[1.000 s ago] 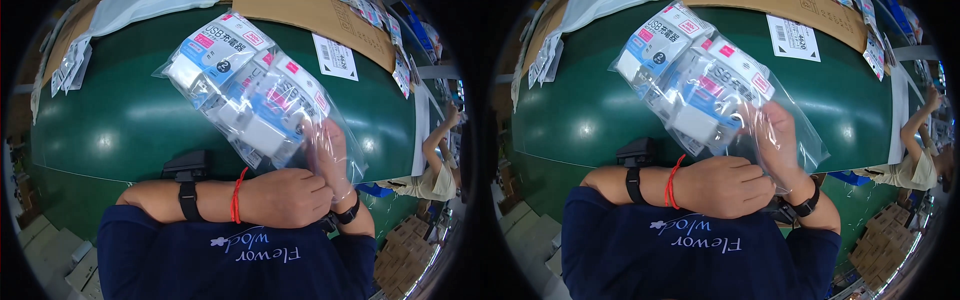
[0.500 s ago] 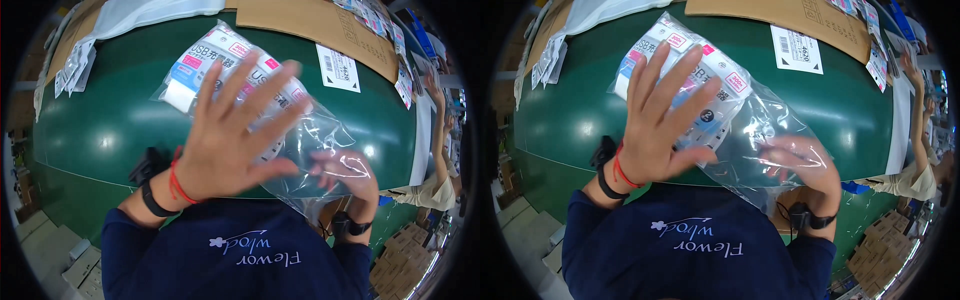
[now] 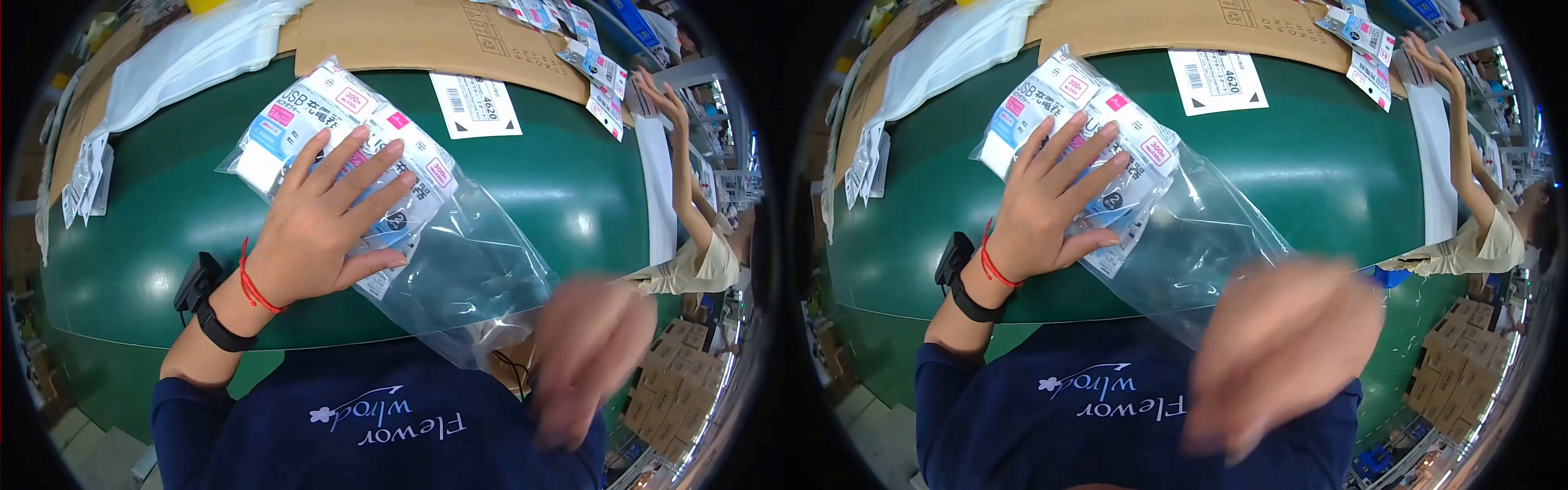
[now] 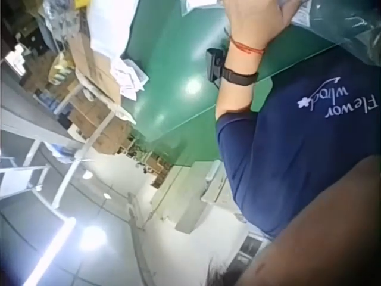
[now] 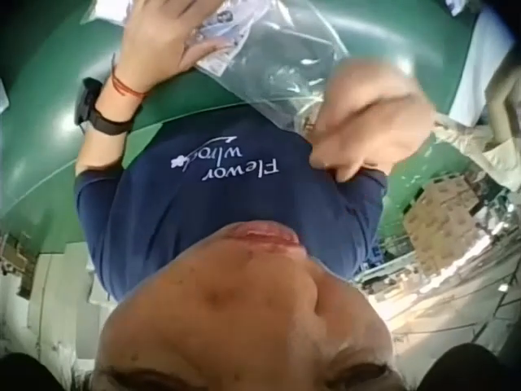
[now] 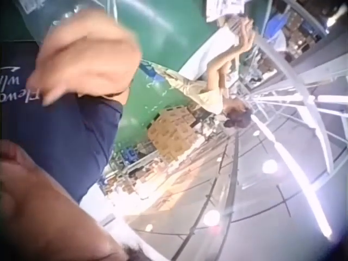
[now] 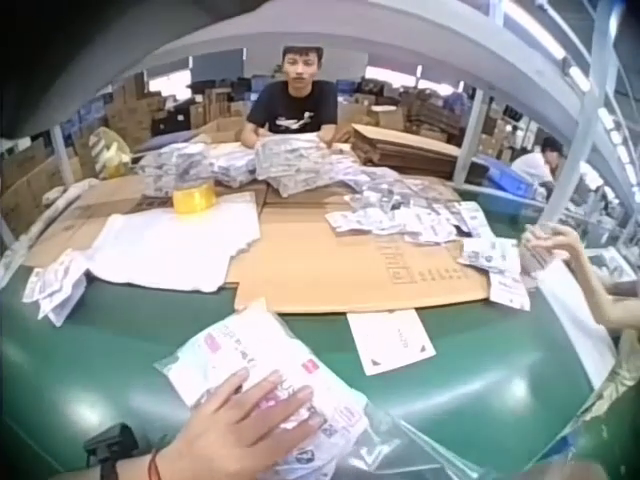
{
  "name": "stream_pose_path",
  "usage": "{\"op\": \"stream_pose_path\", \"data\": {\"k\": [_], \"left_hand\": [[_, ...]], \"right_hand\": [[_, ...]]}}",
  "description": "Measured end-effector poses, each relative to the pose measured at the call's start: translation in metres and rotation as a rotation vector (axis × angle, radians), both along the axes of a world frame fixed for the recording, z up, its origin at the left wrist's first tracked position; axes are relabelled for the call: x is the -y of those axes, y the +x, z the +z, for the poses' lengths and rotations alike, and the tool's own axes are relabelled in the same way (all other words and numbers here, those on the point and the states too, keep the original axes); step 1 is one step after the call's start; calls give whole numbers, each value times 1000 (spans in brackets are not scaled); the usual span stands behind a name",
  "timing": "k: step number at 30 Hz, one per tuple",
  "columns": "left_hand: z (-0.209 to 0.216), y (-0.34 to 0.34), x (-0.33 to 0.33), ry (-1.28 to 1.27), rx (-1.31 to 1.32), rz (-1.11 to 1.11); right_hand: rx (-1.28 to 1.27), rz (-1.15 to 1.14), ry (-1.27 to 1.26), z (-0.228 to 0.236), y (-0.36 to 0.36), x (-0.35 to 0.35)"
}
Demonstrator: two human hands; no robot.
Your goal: The person spreads a plastic bag on the table, fills it with small packaged chargers one by one, and inserts a paper label. They then seal the bag by hand and set the completed package aside.
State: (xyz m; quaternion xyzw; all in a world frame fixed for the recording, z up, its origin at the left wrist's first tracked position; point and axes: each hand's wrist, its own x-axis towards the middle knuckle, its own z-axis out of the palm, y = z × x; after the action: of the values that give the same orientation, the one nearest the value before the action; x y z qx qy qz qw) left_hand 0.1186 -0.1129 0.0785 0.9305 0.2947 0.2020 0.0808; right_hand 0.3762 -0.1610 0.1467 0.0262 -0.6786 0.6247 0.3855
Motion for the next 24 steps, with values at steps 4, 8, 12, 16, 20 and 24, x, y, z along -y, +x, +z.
{"op": "stream_pose_path", "data": {"k": [4, 8, 12, 16, 20, 24], "left_hand": [[-2, 2, 0, 18, 26, -2], [-3, 2, -3, 5, 43, -11], [-1, 1, -2, -36, 35, -1], [-2, 0, -3, -52, 42, 5], [-6, -2, -7, -46, 43, 1], [-6, -2, -6, -33, 46, 11]], "right_hand": [[646, -1224, 122, -23, 34, -34], [925, -1228, 177, -67, 45, -86], [1156, -1270, 687, -106, 45, -100], [1362, -1264, 660, -104, 68, -93], [1431, -1327, 638, -109, 87, -83], [1313, -1302, 466, -106, 102, -84]]}}
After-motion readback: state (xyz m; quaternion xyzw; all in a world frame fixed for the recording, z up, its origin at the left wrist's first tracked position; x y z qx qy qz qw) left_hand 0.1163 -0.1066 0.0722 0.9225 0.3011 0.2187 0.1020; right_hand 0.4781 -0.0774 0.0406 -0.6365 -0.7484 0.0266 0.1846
